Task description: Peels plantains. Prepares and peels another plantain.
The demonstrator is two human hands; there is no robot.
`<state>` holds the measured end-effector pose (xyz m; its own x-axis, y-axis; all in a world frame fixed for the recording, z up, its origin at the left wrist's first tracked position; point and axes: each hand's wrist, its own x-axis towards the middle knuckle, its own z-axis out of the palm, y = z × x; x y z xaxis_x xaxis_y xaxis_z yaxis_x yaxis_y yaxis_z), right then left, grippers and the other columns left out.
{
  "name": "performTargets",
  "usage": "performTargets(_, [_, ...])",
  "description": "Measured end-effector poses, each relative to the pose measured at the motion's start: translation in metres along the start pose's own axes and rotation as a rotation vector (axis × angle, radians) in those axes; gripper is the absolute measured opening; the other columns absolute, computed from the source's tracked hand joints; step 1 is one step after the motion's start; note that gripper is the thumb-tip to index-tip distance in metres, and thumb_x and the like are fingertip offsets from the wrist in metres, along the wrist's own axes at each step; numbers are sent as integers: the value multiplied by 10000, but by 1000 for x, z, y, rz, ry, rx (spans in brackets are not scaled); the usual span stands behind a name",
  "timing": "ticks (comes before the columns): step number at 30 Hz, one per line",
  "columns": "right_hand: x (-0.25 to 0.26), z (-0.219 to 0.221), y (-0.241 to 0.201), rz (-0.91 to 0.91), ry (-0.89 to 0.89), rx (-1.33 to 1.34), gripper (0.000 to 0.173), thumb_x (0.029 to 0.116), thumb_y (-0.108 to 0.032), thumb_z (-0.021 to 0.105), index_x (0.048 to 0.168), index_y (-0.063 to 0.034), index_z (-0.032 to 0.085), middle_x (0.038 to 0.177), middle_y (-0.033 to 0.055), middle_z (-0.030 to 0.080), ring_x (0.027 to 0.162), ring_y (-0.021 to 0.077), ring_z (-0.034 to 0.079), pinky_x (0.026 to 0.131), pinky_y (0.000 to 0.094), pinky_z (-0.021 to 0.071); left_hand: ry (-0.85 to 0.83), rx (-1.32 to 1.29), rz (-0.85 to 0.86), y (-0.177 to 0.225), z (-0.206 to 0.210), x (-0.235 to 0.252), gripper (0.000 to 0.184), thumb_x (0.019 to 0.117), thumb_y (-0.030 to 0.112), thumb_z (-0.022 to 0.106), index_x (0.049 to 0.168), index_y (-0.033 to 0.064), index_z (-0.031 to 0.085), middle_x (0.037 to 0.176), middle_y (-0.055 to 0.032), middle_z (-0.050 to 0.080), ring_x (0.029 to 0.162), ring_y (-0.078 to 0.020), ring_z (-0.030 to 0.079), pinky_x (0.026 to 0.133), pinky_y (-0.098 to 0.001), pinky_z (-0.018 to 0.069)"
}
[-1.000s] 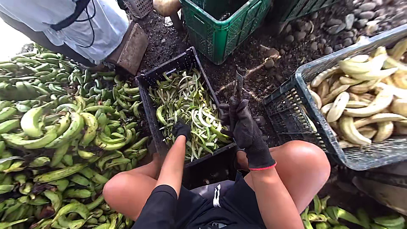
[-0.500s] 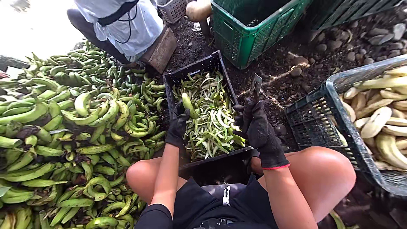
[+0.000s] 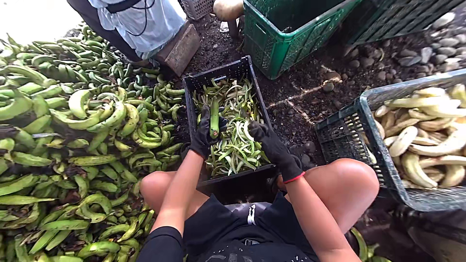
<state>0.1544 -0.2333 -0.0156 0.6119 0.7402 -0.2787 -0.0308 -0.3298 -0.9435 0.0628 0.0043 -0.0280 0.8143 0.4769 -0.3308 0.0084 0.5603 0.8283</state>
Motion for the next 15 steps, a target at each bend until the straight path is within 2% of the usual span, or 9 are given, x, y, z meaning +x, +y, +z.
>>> performTargets(1, [5,11,-3,-39,-4,-80,641,950,-709,494,1367,-240,619,1163,82,697,1025,245,659,832,554,532,-17,82,45,10,2,-9,650,1065,604,177,1276,139,579,786,-29,688,639,-131,675,542,-291,592])
performTargets(2, [10,21,-6,-66,-32,-151,627,946,-699,511,1341,-230,644,1119,100,703,999,274,661,822,586,522,-9,170,119,20,4,-17,614,1075,566,198,1292,124,565,841,-33,708,671,-128,688,574,-299,605])
performTargets(4, [16,37,-13,-131,-86,-281,592,965,-677,488,1356,-261,644,1117,102,707,1028,304,660,855,620,506,28,286,234,35,7,-30,556,1090,492,233,1314,101,560,937,-27,703,725,-101,673,622,-278,596])
performTargets(5, [17,44,-16,-151,-111,-318,589,972,-674,476,1375,-273,626,1150,106,696,1075,322,644,885,634,489,32,298,249,41,6,-35,556,1092,492,225,1317,110,561,949,-18,701,713,-87,665,609,-258,589])
performTargets(7, [18,56,-21,-193,-116,-380,560,983,-651,465,1374,-282,623,1185,107,696,1118,347,631,902,643,480,12,276,244,49,1,-44,558,1084,518,202,1309,137,543,929,-3,685,683,-82,652,586,-247,582])
performTargets(11, [11,72,-29,-248,-84,-560,579,977,-634,446,1395,-275,623,1194,201,647,1136,442,587,849,665,470,37,171,210,50,-5,-53,573,1085,529,190,1279,125,547,813,-26,664,589,-113,644,508,-262,573])
performTargets(15, [4,77,-36,-220,-36,-574,527,958,-621,528,1364,-307,650,1172,181,642,1125,429,572,826,648,458,74,103,249,48,-4,-60,545,1086,520,234,1236,116,569,769,-27,660,584,-107,643,505,-254,566])
